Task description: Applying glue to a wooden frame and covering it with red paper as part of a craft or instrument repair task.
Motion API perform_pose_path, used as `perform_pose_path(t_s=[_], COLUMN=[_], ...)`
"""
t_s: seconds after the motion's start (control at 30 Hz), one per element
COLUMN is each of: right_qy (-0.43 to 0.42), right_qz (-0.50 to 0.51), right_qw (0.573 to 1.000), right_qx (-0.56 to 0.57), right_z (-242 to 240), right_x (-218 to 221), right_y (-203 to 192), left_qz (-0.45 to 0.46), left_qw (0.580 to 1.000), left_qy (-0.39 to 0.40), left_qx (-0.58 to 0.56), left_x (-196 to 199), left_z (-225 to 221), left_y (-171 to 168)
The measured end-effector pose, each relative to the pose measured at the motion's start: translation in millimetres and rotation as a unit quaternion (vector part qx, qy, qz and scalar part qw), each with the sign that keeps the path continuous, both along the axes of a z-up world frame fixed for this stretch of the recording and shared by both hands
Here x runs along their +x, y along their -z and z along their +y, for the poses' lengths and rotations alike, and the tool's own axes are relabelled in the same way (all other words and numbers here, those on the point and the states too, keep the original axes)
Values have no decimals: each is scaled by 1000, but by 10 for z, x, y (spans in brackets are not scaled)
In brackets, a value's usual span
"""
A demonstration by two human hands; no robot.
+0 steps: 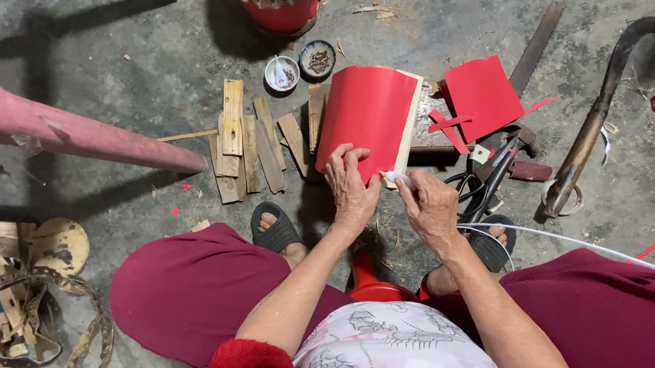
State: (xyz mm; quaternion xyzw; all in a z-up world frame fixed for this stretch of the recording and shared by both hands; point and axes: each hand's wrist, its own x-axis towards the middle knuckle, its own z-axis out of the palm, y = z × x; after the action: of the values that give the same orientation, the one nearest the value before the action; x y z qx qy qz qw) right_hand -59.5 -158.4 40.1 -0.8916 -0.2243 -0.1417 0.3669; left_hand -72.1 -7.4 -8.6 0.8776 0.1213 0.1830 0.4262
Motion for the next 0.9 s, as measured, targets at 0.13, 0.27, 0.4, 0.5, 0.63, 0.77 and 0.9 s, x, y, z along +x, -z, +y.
perform_pose_path(t_s=[0.13, 0.27, 0.4, 0.5, 0.63, 0.77, 0.9], right_qy=[3, 19, 32, 40, 35, 7, 0], right_qz=[-13, 27, 20, -8, -62, -81, -71], right_qw=[1000, 999, 996, 993, 988, 988, 992], right_qx=[-11, -13, -80, -109, -136, -130, -109], right_z=[-26, -42, -84, -85, -109, -89, -75], right_x=[-4, -5, 29, 19, 45, 68, 69], right_y=[105, 122, 149, 31, 118, 78, 77], left_qz=[4, 2, 5, 2, 7, 5, 4], left_qw=[1000, 1000, 1000, 1000, 1000, 1000, 1000], left_qy=[3, 10, 15, 11, 12, 13, 12], left_qx=[4, -3, -3, -2, -5, -8, -11], left_x=[-3, -2, 10, 18, 25, 24, 29], left_z=[7, 26, 31, 25, 25, 24, 24], left_y=[-25, -58, -77, -54, -48, -38, -54])
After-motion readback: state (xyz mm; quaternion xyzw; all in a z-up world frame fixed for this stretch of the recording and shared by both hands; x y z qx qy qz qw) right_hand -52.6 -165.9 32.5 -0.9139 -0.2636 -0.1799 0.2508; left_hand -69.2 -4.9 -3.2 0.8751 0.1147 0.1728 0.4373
